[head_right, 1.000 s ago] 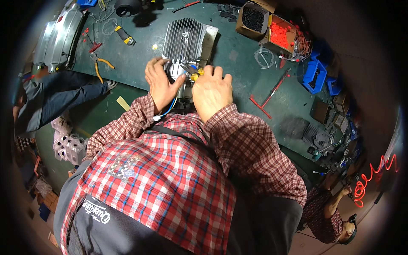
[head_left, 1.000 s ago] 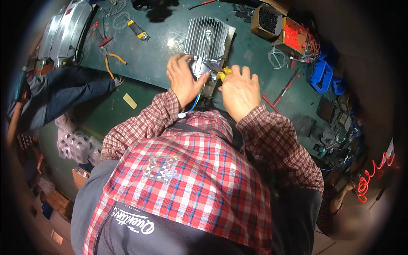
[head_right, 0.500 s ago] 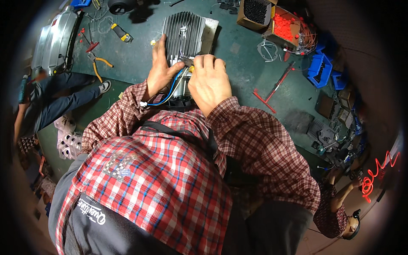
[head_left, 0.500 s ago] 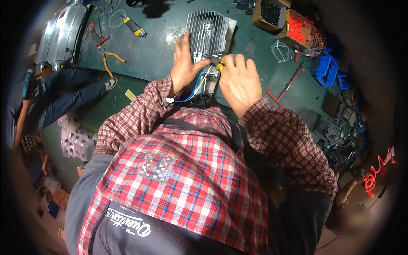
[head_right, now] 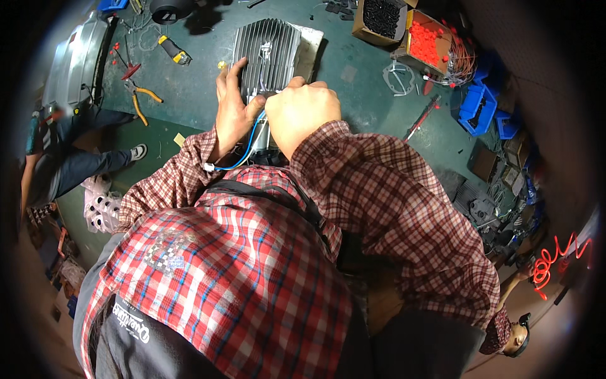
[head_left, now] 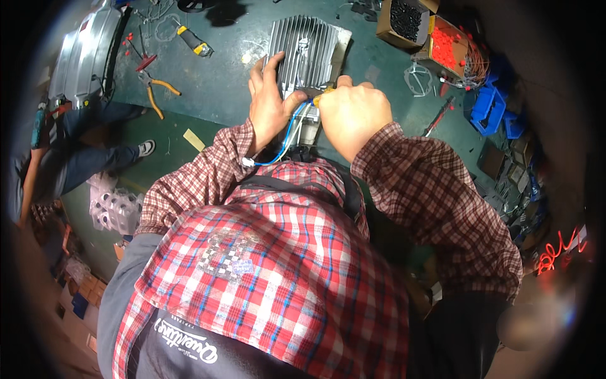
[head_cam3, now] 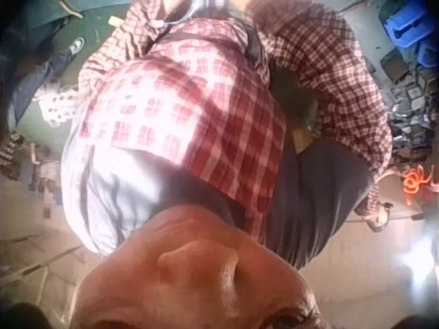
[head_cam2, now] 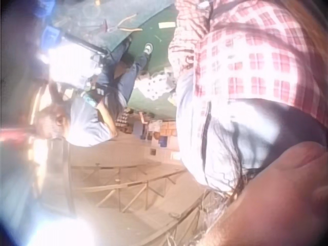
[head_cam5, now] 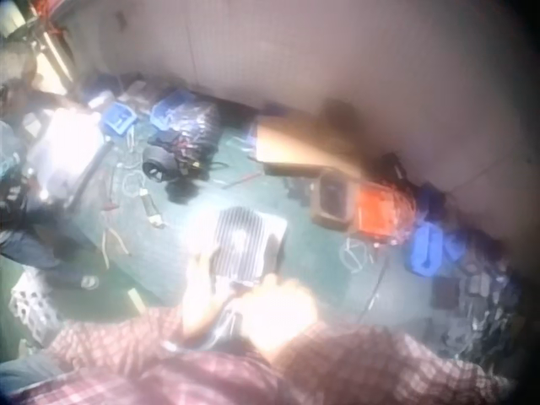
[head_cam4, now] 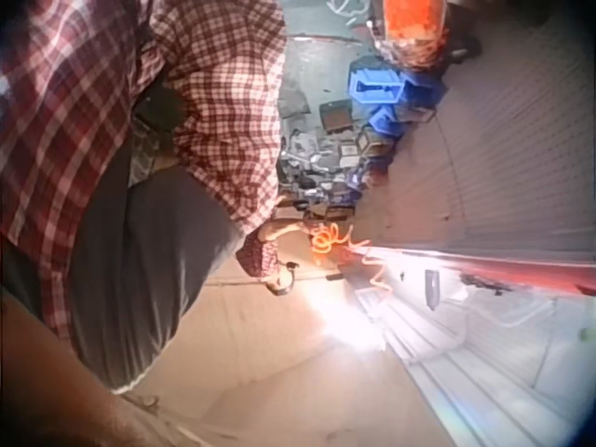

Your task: The person assembles an electronic device on a workbench, using pliers to strip wires and a power drill to fasten components. They connect wires to a small circuit board and secure it to a metal heatsink, then place the assembly into a cardboard box.

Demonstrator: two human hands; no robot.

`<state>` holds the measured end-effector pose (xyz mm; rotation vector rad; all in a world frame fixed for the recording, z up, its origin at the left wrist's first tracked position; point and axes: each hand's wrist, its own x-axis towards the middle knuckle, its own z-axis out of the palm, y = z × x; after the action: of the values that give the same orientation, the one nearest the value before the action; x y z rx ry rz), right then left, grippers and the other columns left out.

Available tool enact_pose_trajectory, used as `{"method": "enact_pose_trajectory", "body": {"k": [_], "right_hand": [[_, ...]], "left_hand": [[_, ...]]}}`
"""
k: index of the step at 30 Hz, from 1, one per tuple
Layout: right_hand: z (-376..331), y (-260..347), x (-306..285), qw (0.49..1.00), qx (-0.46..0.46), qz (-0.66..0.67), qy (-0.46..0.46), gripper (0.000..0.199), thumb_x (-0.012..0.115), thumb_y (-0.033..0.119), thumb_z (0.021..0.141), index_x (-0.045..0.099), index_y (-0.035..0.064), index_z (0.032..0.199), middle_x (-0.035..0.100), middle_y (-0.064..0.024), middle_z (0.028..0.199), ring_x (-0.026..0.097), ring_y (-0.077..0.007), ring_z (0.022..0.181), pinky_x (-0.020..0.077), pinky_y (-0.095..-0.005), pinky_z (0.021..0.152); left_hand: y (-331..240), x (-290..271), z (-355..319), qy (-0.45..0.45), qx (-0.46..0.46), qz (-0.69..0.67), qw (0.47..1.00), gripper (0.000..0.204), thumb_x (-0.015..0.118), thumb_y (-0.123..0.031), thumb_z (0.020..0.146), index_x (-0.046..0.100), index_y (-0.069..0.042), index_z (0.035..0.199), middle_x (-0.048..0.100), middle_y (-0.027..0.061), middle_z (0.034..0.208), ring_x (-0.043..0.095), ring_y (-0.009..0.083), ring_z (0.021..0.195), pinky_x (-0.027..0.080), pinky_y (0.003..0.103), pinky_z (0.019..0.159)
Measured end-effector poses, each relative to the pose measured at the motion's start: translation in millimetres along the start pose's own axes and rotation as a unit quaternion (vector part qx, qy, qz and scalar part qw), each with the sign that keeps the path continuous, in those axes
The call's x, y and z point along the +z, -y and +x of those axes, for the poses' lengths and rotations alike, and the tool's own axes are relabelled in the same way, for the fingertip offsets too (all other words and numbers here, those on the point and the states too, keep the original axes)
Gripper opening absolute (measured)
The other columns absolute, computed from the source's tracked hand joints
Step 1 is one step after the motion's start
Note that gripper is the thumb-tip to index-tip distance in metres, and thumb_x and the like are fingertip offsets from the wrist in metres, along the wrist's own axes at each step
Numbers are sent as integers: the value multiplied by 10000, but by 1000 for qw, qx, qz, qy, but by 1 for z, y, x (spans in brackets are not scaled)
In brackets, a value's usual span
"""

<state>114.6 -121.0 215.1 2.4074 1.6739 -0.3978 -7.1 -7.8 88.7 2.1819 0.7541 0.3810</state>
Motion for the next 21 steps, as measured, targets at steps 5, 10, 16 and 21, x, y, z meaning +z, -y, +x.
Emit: {"method": "enact_pose_trajectory", "body": {"k": [5,10,16,21], "right_hand": [[40,-9,-44,981,-17,38,187,237,609,241,862,726,78,989,706,-109,1045,694,-244,953,564,-382,753],[13,1,-19,996,-9,-91,17,135,626,172,776,735,93,781,654,-60,829,628,-243,823,487,-353,694],[-59,13,21,945,196,234,-121,268,690,287,827,661,24,782,613,-133,806,595,-359,726,473,-411,603],[-68,55,69,473,329,816,54,334,580,295,965,593,-10,1100,662,-62,971,611,-95,786,513,-236,633]], "left_hand": [[2,5,0,-3,-19,-5,1000,870,771,-315,762,263,-130,1444,283,303,1372,340,486,1230,332,535,1042],[1,5,15,47,11,16,999,946,809,-326,704,256,-37,1415,220,305,1378,248,487,1289,288,538,1082],[16,5,24,106,55,-66,991,810,690,-227,808,193,-10,1410,79,349,1457,131,499,1385,192,517,1147],[20,2,23,151,64,-96,982,869,695,-247,809,154,-63,1464,61,342,1487,36,470,1420,102,534,1152]]}}
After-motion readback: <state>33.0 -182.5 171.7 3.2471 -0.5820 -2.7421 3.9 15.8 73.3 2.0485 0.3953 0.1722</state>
